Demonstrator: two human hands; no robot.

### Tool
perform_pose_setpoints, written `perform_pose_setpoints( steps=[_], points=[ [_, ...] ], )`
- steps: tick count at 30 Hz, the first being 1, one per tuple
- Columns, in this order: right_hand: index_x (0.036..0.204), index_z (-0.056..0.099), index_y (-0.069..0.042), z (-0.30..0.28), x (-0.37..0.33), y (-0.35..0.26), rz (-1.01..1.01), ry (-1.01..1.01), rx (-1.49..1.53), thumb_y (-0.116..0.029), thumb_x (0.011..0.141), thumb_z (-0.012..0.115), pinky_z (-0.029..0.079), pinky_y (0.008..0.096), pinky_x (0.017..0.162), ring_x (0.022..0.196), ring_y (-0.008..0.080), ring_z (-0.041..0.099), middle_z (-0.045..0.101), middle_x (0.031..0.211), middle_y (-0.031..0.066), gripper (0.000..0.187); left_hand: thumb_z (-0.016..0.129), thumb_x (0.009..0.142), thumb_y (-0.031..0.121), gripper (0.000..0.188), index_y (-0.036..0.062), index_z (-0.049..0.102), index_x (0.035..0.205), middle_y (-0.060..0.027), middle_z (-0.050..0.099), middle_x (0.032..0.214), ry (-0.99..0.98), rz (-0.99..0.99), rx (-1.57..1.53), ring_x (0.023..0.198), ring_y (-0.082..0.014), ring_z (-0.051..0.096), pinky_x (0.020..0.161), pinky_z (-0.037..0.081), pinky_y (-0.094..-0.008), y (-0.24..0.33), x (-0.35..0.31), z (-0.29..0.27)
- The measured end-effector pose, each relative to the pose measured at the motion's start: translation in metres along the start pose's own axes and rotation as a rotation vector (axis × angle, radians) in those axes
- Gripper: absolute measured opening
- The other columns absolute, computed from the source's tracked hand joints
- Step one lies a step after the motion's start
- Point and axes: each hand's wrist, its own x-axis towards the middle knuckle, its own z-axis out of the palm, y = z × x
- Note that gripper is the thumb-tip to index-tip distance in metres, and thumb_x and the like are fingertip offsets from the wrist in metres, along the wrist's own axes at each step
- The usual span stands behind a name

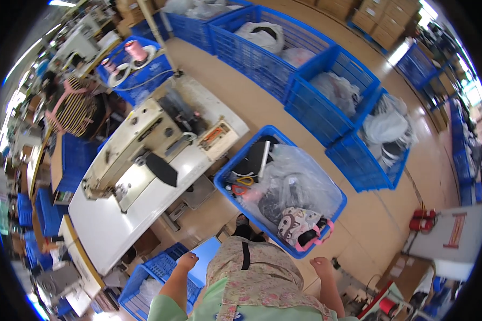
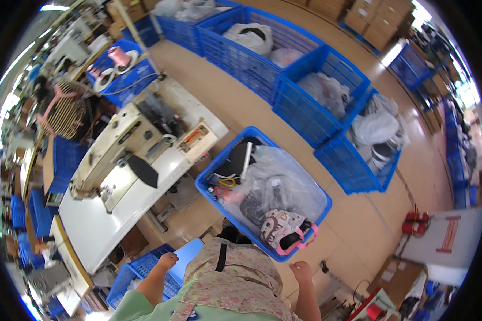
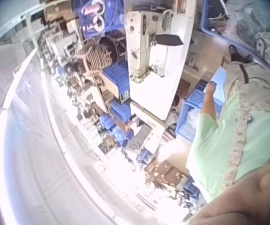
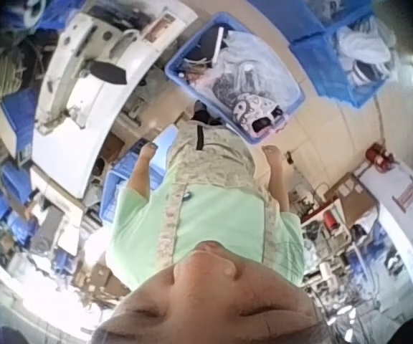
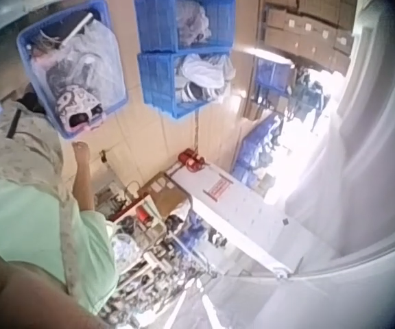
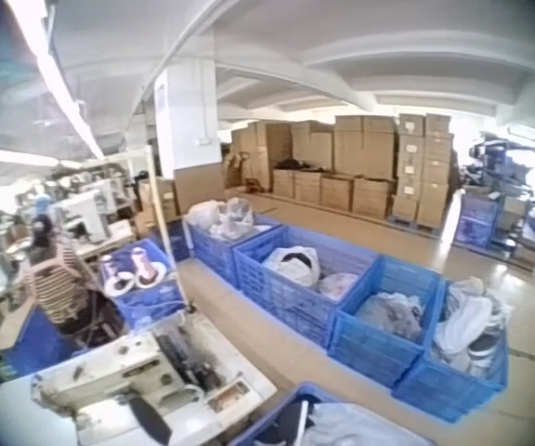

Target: The worker trims excess material from shoe components using scissors, sorts them, and places them into plastic bags.

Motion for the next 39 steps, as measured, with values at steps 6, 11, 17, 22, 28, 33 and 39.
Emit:
perform_pose_setpoints(
  steps=[6,11,17,22,28,33,39],
  points=[
    [0.095,0.066,-0.003,-0.014,-0.043,-0.003,0.644,-0.216,-0.074,-0.020,0.072,0.065,0.047,0.0328,0.079,0.088,0.0247,0.062,0.066,0.093,0.0146,0.029,0.062,0.071,0.028,0.026,0.0040,0.067,0.079,-0.0169,0.064,0.087,0.183,0.147,0.078,0.086,-0.0331,0.061,0.075,0.048,-0.0393,0.078,0.042,-0.050],
    [0.103,0.064,-0.007,-0.010,-0.092,0.053,0.762,0.143,0.116,-0.026,0.071,0.065,0.048,0.0340,0.082,0.092,0.0257,0.062,0.065,0.097,0.0154,0.038,0.064,0.069,0.024,0.023,0.0037,0.067,0.077,-0.0154,0.065,0.084,0.209,0.227,-0.190,0.083,-0.0295,0.063,0.072,0.048,-0.0355,0.120,0.042,-0.057],
    [0.095,0.067,-0.007,-0.055,-0.089,0.098,0.693,-0.040,0.074,-0.028,0.073,0.063,0.048,0.0348,0.079,0.091,0.0259,0.062,0.066,0.091,0.0149,0.031,0.068,0.067,0.026,0.025,0.0026,0.067,0.074,-0.0156,0.065,0.083,0.233,0.184,-0.083,0.082,-0.0296,0.063,0.073,0.049,-0.0350,0.148,0.003,0.013],
    [0.091,0.068,-0.005,-0.106,-0.061,0.165,0.809,-0.194,0.128,-0.029,0.074,0.062,0.048,0.0355,0.074,0.088,0.0254,0.063,0.067,0.083,0.0143,0.030,0.071,0.066,0.040,0.041,0.0003,0.064,0.073,-0.0198,0.064,0.076,0.250,0.026,0.162,0.077,-0.0345,0.062,0.072,0.048,-0.0411,0.167,-0.052,0.102],
    [0.089,0.068,-0.004,-0.150,-0.059,0.236,0.595,0.117,0.014,-0.029,0.078,0.056,0.049,0.0355,0.070,0.076,0.0242,0.064,0.066,0.077,0.0122,0.029,0.072,0.066,0.025,0.052,-0.0017,0.060,0.109,-0.0203,0.062,0.103,0.260,0.167,0.051,0.087,-0.0296,0.063,0.082,0.048,-0.0354,0.183,-0.097,0.151],
    [0.095,0.067,-0.004,-0.174,-0.057,0.220,0.774,-0.297,-0.090,-0.029,0.081,0.053,0.049,0.0349,0.072,0.075,0.0258,0.064,0.067,0.077,0.0127,0.031,0.061,0.076,0.031,0.049,0.0054,0.055,0.117,-0.0204,0.062,0.101,0.116,0.212,0.446,0.099,-0.0322,0.058,0.087,0.044,-0.0386,0.212,-0.074,0.157],
    [0.112,0.060,-0.008,-0.173,-0.093,0.249,0.759,0.042,0.128,-0.033,0.078,0.059,0.049,0.0333,0.079,0.085,0.0228,0.065,0.067,0.085,0.0127,0.042,0.044,0.080,0.053,0.051,0.0116,0.072,0.075,-0.0149,0.067,0.087,-0.063,0.048,0.472,0.091,-0.0186,0.063,0.083,0.046,-0.0313,0.265,-0.026,0.142]
  ],
)
